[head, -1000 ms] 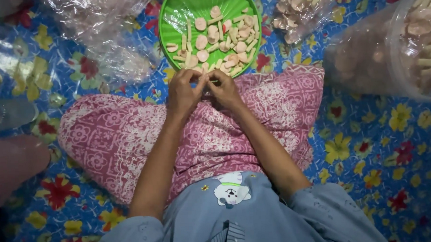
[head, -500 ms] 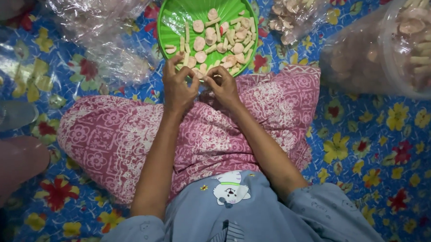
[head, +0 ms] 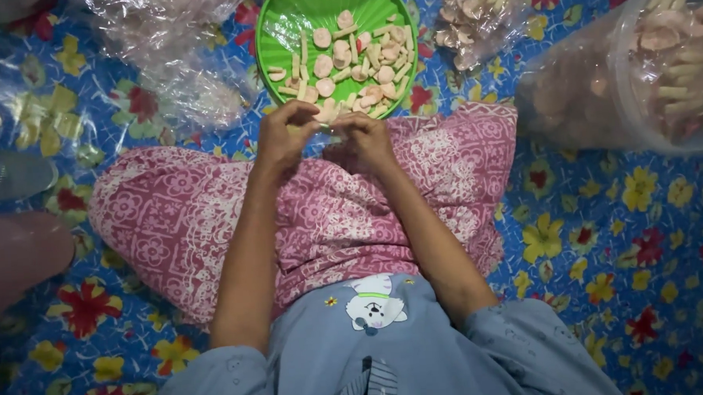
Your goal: The person sorts and handles small, light-colored food pieces on a green plate and moves some of them into a plastic container while sitting on a patterned floor.
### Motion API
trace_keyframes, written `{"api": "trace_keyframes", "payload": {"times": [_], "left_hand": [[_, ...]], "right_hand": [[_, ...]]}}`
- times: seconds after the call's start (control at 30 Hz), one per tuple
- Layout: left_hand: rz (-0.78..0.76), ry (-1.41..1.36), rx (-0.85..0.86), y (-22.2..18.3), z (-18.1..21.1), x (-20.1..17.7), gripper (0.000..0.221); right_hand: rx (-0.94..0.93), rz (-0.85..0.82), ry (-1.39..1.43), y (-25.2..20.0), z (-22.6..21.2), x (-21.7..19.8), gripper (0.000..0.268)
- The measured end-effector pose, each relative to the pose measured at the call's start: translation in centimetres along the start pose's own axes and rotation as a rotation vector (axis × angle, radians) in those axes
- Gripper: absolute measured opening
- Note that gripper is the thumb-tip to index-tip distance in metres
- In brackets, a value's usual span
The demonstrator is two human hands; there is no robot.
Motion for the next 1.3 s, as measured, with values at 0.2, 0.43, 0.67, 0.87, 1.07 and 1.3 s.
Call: {"api": "trace_keyframes", "payload": {"times": [0.2,0.43,0.67,0.87,1.07,1.3], "left_hand": [[0.107,-0.031,0.016,0.4,-1.7,-0.7,0.023],[-0.060,-0.024,0.086,0.0,-0.2,0.8,0.041],[0.197,-0.031,0.000,1.0,-2.7,-1.6,0.031],[0.394,-0.130,-0.086,1.5,-3.6,-4.3,0.030],[0.390,-0.165,-0.106,1.6,-3.3,-4.3,0.029],[0.324,-0.031,-0.017,2.0,-3.2,-3.6,0.030]], "right_hand": [[0.073,0.065,0.048,-0.2,2.6,-0.3,0.026],[0.013,-0.038,-0.034,0.1,2.8,0.3,0.030],[0.068,0.007,-0.105,0.5,-3.7,0.8,0.022],[-0.161,-0.107,-0.563,3.3,-1.8,1.2,0.026],[-0.429,-0.233,-0.861,5.2,3.4,3.1,0.025],[-0.394,-0.123,-0.830,5.4,2.8,2.4,0.023]]}}
Point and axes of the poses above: each hand's wrist, its own y-axis towards the middle knuckle, its own x-axis out of the palm, z = x × y, the point moved 7 cm from there along y, towards the middle knuckle, and after that the axes turned 1 degree about -x, right-handed, at the moved point
